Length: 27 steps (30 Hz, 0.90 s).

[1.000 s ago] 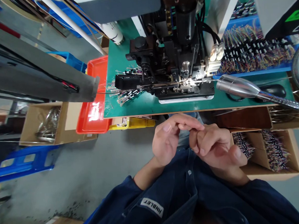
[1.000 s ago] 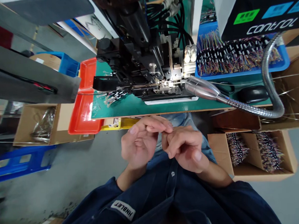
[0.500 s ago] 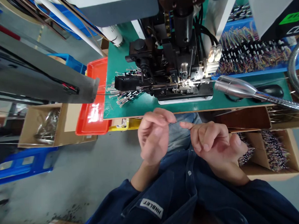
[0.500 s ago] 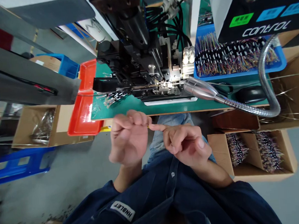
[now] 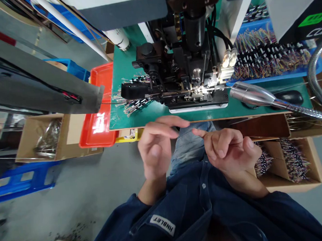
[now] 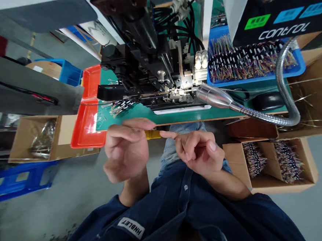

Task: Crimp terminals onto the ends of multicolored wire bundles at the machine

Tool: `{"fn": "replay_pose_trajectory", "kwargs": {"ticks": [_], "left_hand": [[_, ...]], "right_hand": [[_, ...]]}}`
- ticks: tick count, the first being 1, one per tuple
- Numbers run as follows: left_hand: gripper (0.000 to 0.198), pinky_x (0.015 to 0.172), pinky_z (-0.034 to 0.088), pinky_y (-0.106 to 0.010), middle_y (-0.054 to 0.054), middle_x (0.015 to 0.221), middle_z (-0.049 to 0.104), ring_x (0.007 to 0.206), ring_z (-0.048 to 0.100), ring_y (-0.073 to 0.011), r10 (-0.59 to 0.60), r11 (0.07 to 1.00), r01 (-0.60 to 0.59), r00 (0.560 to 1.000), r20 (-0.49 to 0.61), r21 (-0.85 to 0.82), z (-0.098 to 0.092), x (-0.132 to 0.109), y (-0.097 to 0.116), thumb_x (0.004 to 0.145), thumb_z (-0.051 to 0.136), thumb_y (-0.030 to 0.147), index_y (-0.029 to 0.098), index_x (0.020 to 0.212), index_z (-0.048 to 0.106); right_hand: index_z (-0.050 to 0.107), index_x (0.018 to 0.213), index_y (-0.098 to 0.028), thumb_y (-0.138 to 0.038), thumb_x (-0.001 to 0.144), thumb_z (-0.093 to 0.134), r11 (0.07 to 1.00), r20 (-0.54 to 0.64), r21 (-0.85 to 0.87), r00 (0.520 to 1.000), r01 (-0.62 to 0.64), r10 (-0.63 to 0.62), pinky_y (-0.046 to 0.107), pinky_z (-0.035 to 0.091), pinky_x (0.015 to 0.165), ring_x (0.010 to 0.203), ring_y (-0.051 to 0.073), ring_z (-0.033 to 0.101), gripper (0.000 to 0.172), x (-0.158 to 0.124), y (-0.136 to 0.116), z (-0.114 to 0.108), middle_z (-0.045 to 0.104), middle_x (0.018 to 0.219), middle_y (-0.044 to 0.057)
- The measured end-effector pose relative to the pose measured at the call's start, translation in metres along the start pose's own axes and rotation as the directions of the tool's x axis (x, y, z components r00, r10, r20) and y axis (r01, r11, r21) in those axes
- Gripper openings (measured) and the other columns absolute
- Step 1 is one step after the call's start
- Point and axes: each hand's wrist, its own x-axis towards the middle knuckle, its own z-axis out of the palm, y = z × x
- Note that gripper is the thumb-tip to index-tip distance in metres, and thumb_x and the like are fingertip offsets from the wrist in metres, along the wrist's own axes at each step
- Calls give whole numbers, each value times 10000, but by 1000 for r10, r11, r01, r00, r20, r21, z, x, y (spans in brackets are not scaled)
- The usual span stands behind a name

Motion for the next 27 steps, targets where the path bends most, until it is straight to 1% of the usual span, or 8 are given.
{"fn": "replay_pose_trajectory", "kwargs": {"ticks": [3, 6, 8, 11, 16, 19, 24, 27], "left_hand": [[604, 821, 579, -473, -9, 524, 552, 624, 656, -246, 11, 999, -9, 999, 42, -51, -5, 2, 5, 1103, 428, 715, 278, 800, 713], [789, 669, 518, -413, 69, 397, 219, 344, 297, -142, 88, 984, -102, 991, -104, -144, -8, 4, 2, 1092, 241, 834, 283, 741, 682], [865, 667, 526, -427, 43, 430, 371, 375, 409, -165, 106, 992, -113, 987, -124, -52, -7, 4, -1, 1059, 162, 884, 301, 787, 740], [865, 847, 583, -521, -37, 615, 665, 676, 727, -280, 117, 971, -121, 993, 31, 207, -4, -2, -4, 1089, 152, 830, 325, 882, 822], [729, 769, 522, -481, 2, 599, 571, 552, 560, -224, 330, 920, -285, 933, -139, 269, -5, -6, -12, 1123, 244, 765, 312, 879, 761], [630, 811, 515, -508, -32, 707, 690, 681, 651, -267, 342, 912, -319, 938, -47, 258, -7, -3, -13, 1108, 388, 738, 304, 778, 703], [784, 696, 424, -491, 43, 427, 198, 391, 224, -140, 404, 889, -346, 900, -162, 299, -11, -3, -11, 1147, 17, 663, 241, 574, 345], [853, 726, 467, -513, -4, 466, 444, 476, 502, -200, 417, 836, -367, 908, -37, 407, -12, -5, -15, 1099, 24, 765, 274, 616, 526]], "right_hand": [[698, 701, -257, -595, 1087, 491, 1000, 15, -23, 1000, 18, -18, 688, 608, 1096, 396, 164, 408, 552, 1, -1, -1, 366, 452, -77], [688, 697, -256, -571, 1089, 475, 998, 6, -65, 1000, 9, -9, 663, 594, 1138, 400, 157, 410, 547, 0, -1, 0, 379, 452, -73], [692, 696, -257, -571, 1084, 492, 996, 4, -85, 1000, -1, 2, 654, 593, 1142, 394, 154, 409, 538, -1, -1, 0, 370, 440, -78], [690, 684, -257, -600, 1077, 499, 994, -8, -107, 1000, -1, 0, 643, 594, 1134, 395, 155, 417, 556, -1, -1, -1, 372, 428, -77], [696, 684, -250, -600, 1073, 519, 991, -14, -130, 1000, -28, 27, 651, 580, 1153, 409, 156, 450, 553, -2, 0, -2, 417, 449, -68], [701, 663, -250, -600, 1069, 553, 992, -39, -125, 999, -20, 15, 677, 596, 1120, 397, 158, 438, 556, -2, 1, -1, 384, 428, -78], [695, 652, -253, -598, 1072, 533, 982, -54, -181, 997, -63, 54, 688, 585, 1140, 408, 159, 440, 568, -2, 0, -1, 421, 433, -62], [702, 659, -251, -584, 1078, 530, 985, -44, -169, 999, -37, 30, 701, 595, 1125, 410, 158, 436, 562, -2, 2, -1, 408, 433, -64]]}}
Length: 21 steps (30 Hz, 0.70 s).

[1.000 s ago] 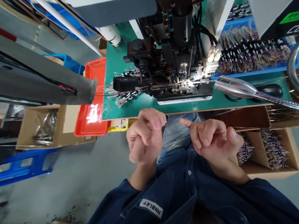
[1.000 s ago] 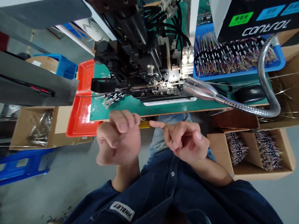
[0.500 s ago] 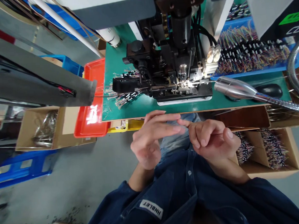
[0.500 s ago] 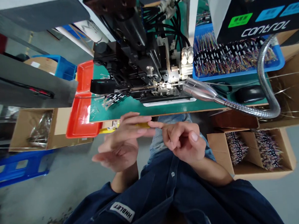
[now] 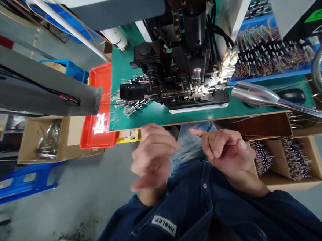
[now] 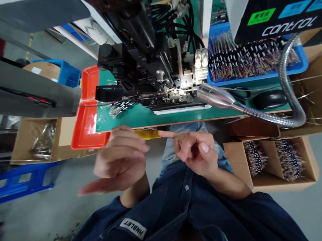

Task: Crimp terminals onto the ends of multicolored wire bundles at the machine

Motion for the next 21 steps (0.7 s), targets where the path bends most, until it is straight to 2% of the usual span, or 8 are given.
{"fn": "replay_pose_trajectory", "kwargs": {"ticks": [3, 7, 9, 11, 13, 16, 19, 21], "left_hand": [[836, 762, 510, -524, -18, 505, 530, 539, 600, -236, -58, 997, 53, 996, 70, 61, 0, -5, -3, 1092, 138, 806, 281, 617, 582], [785, 661, 461, -462, 30, 455, 355, 407, 339, -155, -73, 993, 63, 992, -107, -96, 0, -5, -2, 1142, 201, 727, 258, 600, 520], [628, 670, 472, -446, 22, 519, 489, 469, 450, -174, -65, 996, 58, 993, -99, -69, 2, -3, 0, 1138, 414, 662, 280, 713, 675], [305, 710, 501, -424, -12, 685, 677, 628, 610, -202, -152, 988, 152, 988, 19, -24, 3, 0, 4, 1080, 652, 497, 285, 949, 828], [201, 711, 518, -385, -36, 786, 736, 707, 649, -198, -333, 938, 346, 924, 190, -38, 2, 3, 7, 1042, 739, 396, 260, 1113, 869], [213, 640, 529, -314, -20, 737, 708, 616, 608, -150, -546, 761, 632, 746, 382, -147, -1, 5, 9, 1038, 767, 399, 225, 1106, 871], [184, 597, 551, -275, -30, 774, 741, 591, 641, -135, -611, 575, 778, 614, 499, -252, -1, 5, 7, 1000, 800, 371, 195, 1032, 845], [139, 594, 578, -272, -23, 741, 731, 592, 668, -146, -615, 462, 825, 562, 553, -325, 1, 4, 6, 980, 785, 319, 187, 994, 826]], "right_hand": [[698, 658, -247, -571, 1078, 561, 999, -21, 41, 1000, 10, -9, 699, 599, 1121, 408, 149, 416, 547, 0, 2, 2, 388, 433, -77], [695, 661, -245, -581, 1075, 577, 999, -13, 34, 1000, -27, 27, 687, 573, 1174, 422, 149, 444, 546, 0, 1, 1, 420, 448, -71], [703, 677, -244, -582, 1080, 554, 1000, 11, 16, 1000, -18, 18, 684, 582, 1162, 419, 151, 446, 547, 1, 0, 1, 407, 448, -71], [710, 693, -241, -566, 1088, 520, 1000, 37, -4, 999, 14, -14, 679, 606, 1127, 414, 153, 436, 546, 1, -1, 1, 385, 446, -72], [713, 701, -241, -556, 1095, 510, 998, 57, -43, 997, 53, -51, 664, 627, 1096, 423, 158, 442, 544, 1, -2, 2, 377, 452, -68], [706, 705, -247, -551, 1089, 550, 984, 74, -138, 992, 110, -100, 624, 635, 1079, 439, 160, 469, 513, -1, -2, 5, 430, 478, -56], [700, 726, -255, -524, 1063, 585, 960, 96, -211, 981, 186, -169, 581, 657, 1022, 435, 155, 480, 446, -4, 1, 8, 498, 510, -49], [703, 738, -259, -517, 1053, 577, 945, 107, -232, 971, 232, -213, 558, 676, 960, 429, 157, 483, 427, -6, 3, 9, 502, 507, -47]]}}
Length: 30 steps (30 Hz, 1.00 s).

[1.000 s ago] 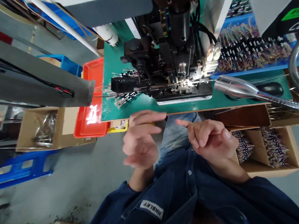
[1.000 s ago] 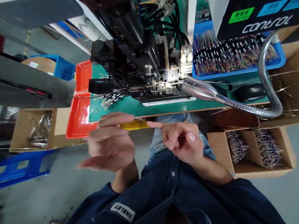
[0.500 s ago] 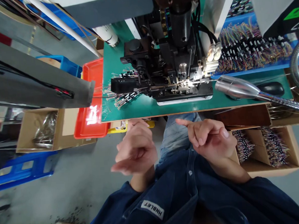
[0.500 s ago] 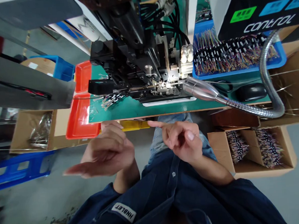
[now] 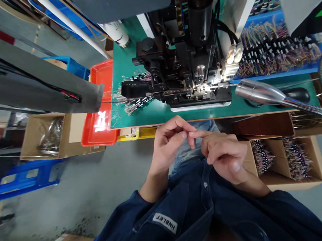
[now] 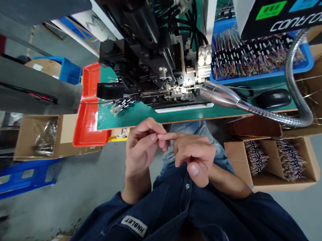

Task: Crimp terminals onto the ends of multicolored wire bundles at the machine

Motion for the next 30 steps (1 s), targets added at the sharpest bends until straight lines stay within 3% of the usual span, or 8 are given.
{"fn": "replay_pose_trajectory", "kwargs": {"ticks": [3, 6, 9, 13, 22, 25, 30], "left_hand": [[146, 605, 619, -292, -16, 688, 708, 605, 698, -170, -13, 994, 17, 999, 33, -112, 3, 1, -2, 962, 767, 317, 184, 990, 820], [167, 621, 641, -294, -22, 747, 721, 643, 718, -167, 10, 996, -10, 1000, 0, -86, 4, -1, -4, 969, 799, 355, 194, 1008, 823], [71, 655, 653, -286, -15, 771, 728, 666, 728, -154, 28, 999, -29, 999, -21, -41, 3, -3, -5, 982, 797, 270, 209, 1002, 828], [153, 644, 666, -313, -26, 761, 729, 653, 731, -170, 57, 998, -58, 998, -36, -35, 3, -4, -6, 1001, 769, 331, 198, 991, 844], [147, 676, 675, -305, -29, 769, 770, 677, 771, -173, 82, 997, -82, 996, -18, 0, 2, -4, -6, 1027, 782, 329, 188, 1026, 824], [61, 690, 668, -289, -17, 766, 777, 682, 775, -166, 57, 998, -56, 998, -30, 34, 0, -5, -6, 1008, 779, 244, 197, 1002, 817], [197, 713, 680, -355, -55, 820, 814, 711, 793, -215, 57, 998, -57, 998, 21, 16, -4, -6, -5, 1029, 691, 302, 195, 1094, 843]], "right_hand": [[710, 735, -261, -512, 1059, 536, 1000, -4, -23, 1000, -3, 3, 550, 682, 900, 426, 167, 491, 445, -1, 0, -1, 504, 496, -38], [707, 731, -260, -503, 1055, 520, 999, -2, -43, 1000, -25, 25, 554, 676, 888, 428, 176, 507, 446, 0, -1, -2, 503, 490, -33], [703, 732, -252, -486, 1054, 511, 999, 0, -39, 1000, -12, 12, 555, 673, 883, 421, 172, 498, 442, 1, -1, -2, 505, 490, -30], [697, 704, -259, -520, 1043, 516, 999, -6, -35, 1000, -16, 16, 552, 677, 848, 407, 172, 484, 465, 2, 1, -2, 498, 469, -31], [719, 740, -242, -487, 1065, 521, 999, 13, -30, 999, -34, 34, 565, 681, 931, 459, 177, 515, 453, 1, -3, -4, 508, 513, -22], [721, 748, -231, -465, 1053, 556, 1000, 5, -3, 1000, -29, 29, 576, 683, 925, 473, 181, 512, 418, 1, -1, -6, 524, 538, -15], [715, 742, -237, -491, 1059, 579, 998, 7, 16, 998, -65, 65, 580, 673, 954, 467, 174, 491, 429, -1, -1, -8, 494, 528, -31]]}}
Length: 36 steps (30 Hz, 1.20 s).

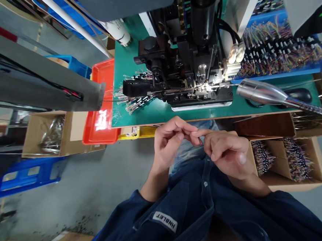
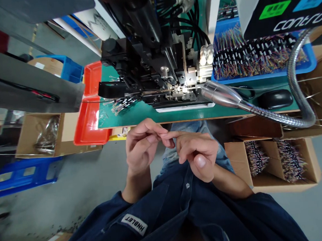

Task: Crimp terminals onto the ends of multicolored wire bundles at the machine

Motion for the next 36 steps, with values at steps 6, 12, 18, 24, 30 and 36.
{"fn": "replay_pose_trajectory", "kwargs": {"ticks": [6, 12, 18, 24, 30, 36], "left_hand": [[381, 752, 615, -338, -73, 870, 815, 771, 761, -207, 61, 916, -78, 997, 56, 394, -11, -7, -7, 1145, 551, 396, 208, 1000, 850], [448, 1053, 596, -447, -136, 1359, 767, 1172, 754, -269, 63, 448, -123, 992, 106, 886, -64, -3, -21, 1115, 598, 273, 280, 1555, 682], [404, 1177, 486, -623, -229, 1451, 693, 1374, 623, -432, 326, -27, 237, 921, -215, 971, -135, 41, -34, 1134, 540, 345, 212, 1452, 751], [322, 1113, 469, -637, -245, 1466, 678, 1357, 595, -476, 341, -151, 277, 916, -213, 949, -152, 64, -41, 1095, 603, 373, 225, 1320, 779], [241, 1032, 457, -559, -200, 1203, 761, 1156, 679, -401, 366, -139, 207, 919, -144, 968, -135, 40, -36, 1114, 547, 316, 204, 1114, 760], [40, 913, 497, -430, -91, 964, 758, 933, 691, -283, 427, 2, 157, 893, -143, 988, -96, -10, -36, 1003, 692, 245, 222, 978, 713]], "right_hand": [[821, 1044, -254, -486, 1073, 582, 885, 144, -319, 940, 339, -308, 583, 653, 984, 766, 267, 736, 334, -2, 3, 10, 761, 814, 45], [710, 913, -213, -228, 1011, 755, 454, 426, -796, 904, 400, -49, 360, 499, 680, 767, 222, 676, 110, -6, 11, -34, 790, 892, 76], [424, 716, -240, -66, 998, 718, 527, 254, -822, 967, 219, -6, 336, 264, 531, 519, 114, 315, 444, -36, 21, -54, 380, 597, -69], [402, 747, -249, -29, 981, 699, 608, 202, -775, 979, 173, -21, 344, 250, 549, 542, 126, 313, 437, -46, 32, -45, 364, 632, -62], [398, 733, -251, -74, 1016, 684, 594, 249, -782, 968, 190, 17, 341, 290, 575, 545, 134, 346, 439, -41, 40, -53, 389, 613, -59], [549, 729, -223, -213, 1080, 647, 515, 111, -857, 968, -21, 224, 313, 365, 584, 544, 126, 505, 365, -42, 52, -53, 550, 613, -33]]}}
